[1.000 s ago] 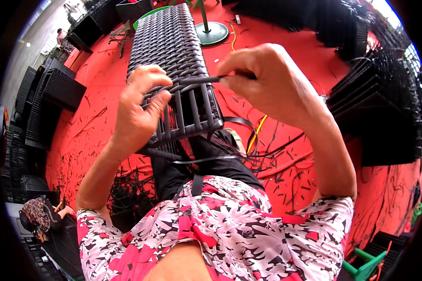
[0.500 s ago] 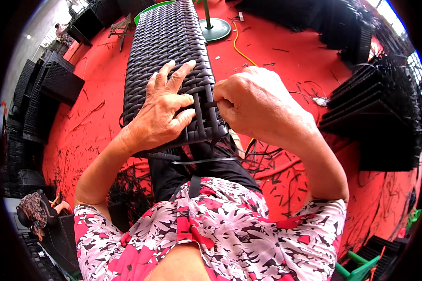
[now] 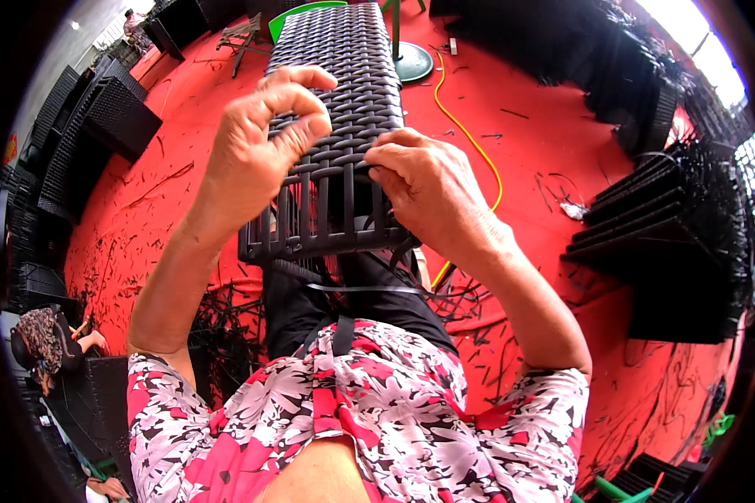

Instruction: The person weaves plastic wicker strips into a chair frame by hand, pulling strips through the frame and securing them.

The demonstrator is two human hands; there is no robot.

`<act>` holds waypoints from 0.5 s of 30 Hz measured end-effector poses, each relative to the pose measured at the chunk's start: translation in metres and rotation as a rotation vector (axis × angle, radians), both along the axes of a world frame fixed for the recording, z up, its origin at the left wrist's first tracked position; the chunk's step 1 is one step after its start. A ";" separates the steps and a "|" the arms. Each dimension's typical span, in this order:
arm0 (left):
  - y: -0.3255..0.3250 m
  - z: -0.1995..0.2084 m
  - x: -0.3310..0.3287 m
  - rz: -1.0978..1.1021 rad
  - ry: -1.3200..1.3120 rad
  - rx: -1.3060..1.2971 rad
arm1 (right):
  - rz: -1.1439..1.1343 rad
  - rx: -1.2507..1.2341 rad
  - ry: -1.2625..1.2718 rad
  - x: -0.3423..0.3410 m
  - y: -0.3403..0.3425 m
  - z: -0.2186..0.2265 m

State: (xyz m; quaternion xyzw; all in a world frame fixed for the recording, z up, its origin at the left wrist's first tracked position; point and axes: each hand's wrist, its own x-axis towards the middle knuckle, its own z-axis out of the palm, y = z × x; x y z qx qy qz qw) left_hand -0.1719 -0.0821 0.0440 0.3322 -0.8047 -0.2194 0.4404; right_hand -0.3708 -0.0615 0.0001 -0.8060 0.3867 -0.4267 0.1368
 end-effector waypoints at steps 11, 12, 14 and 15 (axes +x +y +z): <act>0.006 -0.036 -0.011 -0.004 -0.510 -0.219 | -0.079 0.208 -0.029 -0.011 0.008 -0.002; 0.008 -0.033 -0.014 0.038 -0.602 -0.303 | -0.071 0.226 -0.036 -0.013 0.008 -0.003; 0.011 -0.028 -0.018 0.075 -0.712 -0.396 | -0.045 0.252 -0.058 -0.017 0.009 -0.004; 0.012 -0.027 -0.020 0.070 -0.730 -0.406 | -0.040 0.251 -0.067 -0.017 0.010 -0.005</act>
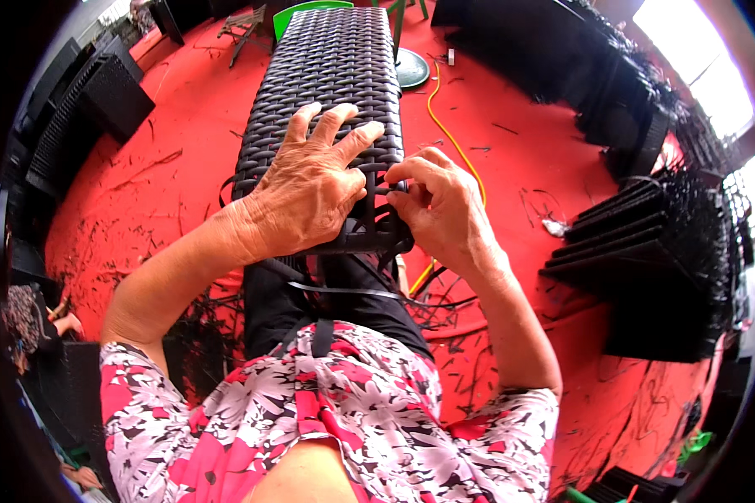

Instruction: The person weaves plastic wicker strips into a chair frame by hand, pulling strips through the frame and securing them.

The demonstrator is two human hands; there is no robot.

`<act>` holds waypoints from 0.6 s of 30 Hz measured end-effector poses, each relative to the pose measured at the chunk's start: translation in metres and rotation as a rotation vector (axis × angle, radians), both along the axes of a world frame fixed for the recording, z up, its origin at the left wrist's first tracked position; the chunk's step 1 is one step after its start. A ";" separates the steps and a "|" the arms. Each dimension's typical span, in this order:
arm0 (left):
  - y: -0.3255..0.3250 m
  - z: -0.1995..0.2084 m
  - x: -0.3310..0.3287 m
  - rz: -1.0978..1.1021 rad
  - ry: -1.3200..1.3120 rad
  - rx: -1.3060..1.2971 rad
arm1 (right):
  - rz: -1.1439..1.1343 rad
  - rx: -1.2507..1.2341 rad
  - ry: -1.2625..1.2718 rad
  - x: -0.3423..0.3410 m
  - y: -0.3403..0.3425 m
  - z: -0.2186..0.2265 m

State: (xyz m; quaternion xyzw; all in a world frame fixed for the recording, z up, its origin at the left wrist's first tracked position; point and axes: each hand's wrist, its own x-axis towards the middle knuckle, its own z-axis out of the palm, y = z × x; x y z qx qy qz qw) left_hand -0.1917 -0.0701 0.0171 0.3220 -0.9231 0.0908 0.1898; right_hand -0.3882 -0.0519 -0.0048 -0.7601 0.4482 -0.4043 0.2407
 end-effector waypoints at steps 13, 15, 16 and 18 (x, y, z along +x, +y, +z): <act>-0.001 0.049 0.020 -0.252 0.711 0.609 | 0.338 0.290 -0.578 0.024 -0.002 0.023; 0.005 0.045 0.031 -0.251 0.749 0.505 | 0.366 0.430 -0.629 0.022 0.000 0.029; 0.007 0.033 0.034 -0.191 0.756 0.416 | 0.272 0.289 -0.478 0.021 0.003 0.032; 0.015 0.011 0.045 -0.029 0.566 0.265 | 0.084 0.016 -0.171 0.022 0.005 0.037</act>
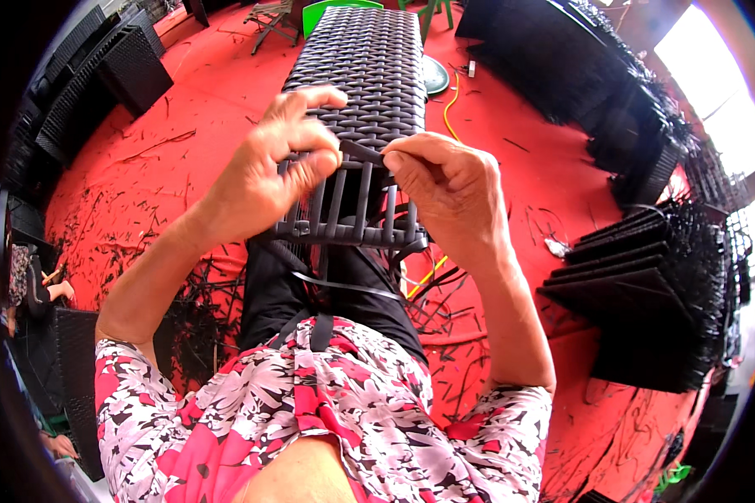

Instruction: The person weaves plastic wicker strips into a chair frame by hand, pulling strips through the frame and securing them.

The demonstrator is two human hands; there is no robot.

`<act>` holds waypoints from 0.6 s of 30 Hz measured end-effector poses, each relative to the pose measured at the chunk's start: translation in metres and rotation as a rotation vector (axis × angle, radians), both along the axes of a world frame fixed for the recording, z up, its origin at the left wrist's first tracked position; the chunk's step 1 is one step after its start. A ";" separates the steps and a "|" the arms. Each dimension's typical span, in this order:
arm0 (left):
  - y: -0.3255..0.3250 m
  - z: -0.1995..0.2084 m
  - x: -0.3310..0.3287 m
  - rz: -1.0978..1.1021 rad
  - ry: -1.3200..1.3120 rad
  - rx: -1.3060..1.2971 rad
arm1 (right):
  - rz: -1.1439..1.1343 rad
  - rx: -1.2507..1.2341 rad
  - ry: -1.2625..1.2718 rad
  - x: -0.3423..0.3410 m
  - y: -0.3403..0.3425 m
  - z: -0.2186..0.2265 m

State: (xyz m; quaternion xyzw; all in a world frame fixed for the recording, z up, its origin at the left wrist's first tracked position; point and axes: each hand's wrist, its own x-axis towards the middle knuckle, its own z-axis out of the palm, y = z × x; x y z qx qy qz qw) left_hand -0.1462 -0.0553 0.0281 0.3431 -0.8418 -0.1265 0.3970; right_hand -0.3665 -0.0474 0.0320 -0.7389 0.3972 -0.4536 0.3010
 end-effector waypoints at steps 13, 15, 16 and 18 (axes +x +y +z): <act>0.003 -0.018 0.006 0.072 -0.583 -0.192 | 0.142 -0.253 0.591 0.018 -0.010 0.009; 0.001 -0.023 0.007 0.080 -0.576 -0.156 | 0.215 -0.200 0.523 0.022 -0.015 0.002; -0.001 -0.031 0.009 0.082 -0.553 -0.126 | 0.250 -0.173 0.488 0.024 -0.017 -0.005; -0.004 -0.032 0.006 0.071 -0.480 -0.036 | 0.254 -0.151 0.424 0.024 -0.019 -0.017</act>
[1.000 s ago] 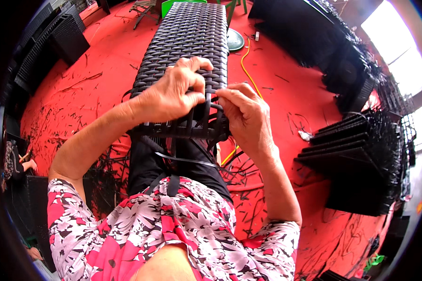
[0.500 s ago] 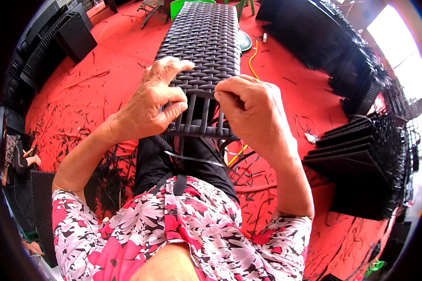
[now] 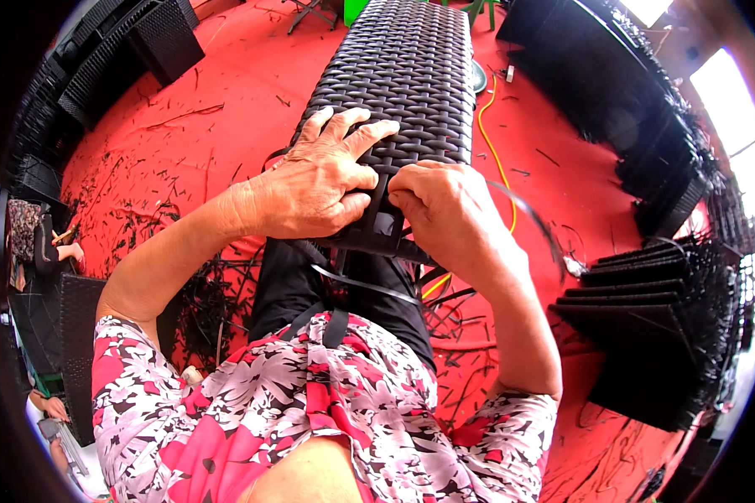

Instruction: The person weaves plastic wicker strips into a chair frame by hand, pulling strips through the frame and securing them.

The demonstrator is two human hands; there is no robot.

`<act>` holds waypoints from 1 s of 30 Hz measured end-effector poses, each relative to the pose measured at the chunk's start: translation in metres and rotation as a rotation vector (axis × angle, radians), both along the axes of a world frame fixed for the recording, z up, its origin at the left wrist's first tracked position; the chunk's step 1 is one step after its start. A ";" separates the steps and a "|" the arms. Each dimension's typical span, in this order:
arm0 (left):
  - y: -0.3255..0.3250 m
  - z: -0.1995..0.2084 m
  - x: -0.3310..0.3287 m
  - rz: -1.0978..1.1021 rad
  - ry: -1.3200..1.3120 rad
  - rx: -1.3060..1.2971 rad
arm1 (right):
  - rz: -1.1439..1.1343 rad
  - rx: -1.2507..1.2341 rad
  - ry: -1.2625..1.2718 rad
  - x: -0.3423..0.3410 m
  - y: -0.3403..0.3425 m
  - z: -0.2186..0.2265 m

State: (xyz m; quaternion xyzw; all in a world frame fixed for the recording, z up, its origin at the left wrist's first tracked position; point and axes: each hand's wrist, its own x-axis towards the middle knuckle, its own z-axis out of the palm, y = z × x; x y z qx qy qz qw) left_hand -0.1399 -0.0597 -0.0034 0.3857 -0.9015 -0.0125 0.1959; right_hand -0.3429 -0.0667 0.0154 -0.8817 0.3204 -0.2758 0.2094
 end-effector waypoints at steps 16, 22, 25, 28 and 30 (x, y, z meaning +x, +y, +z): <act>-0.004 0.060 0.011 -0.215 0.901 0.690 | 0.037 0.598 -0.679 0.015 0.006 0.006; 0.008 0.008 0.039 0.125 0.329 0.034 | -0.182 0.139 -0.193 0.015 0.012 0.018; 0.012 0.004 0.033 0.073 0.214 0.009 | -0.134 -0.043 -0.002 0.014 0.008 0.024; 0.015 0.009 0.030 0.061 0.064 -0.139 | -0.091 -0.080 0.195 0.019 0.003 0.026; 0.019 0.005 0.034 0.079 0.013 -0.140 | -0.039 -0.088 0.296 0.033 -0.001 0.027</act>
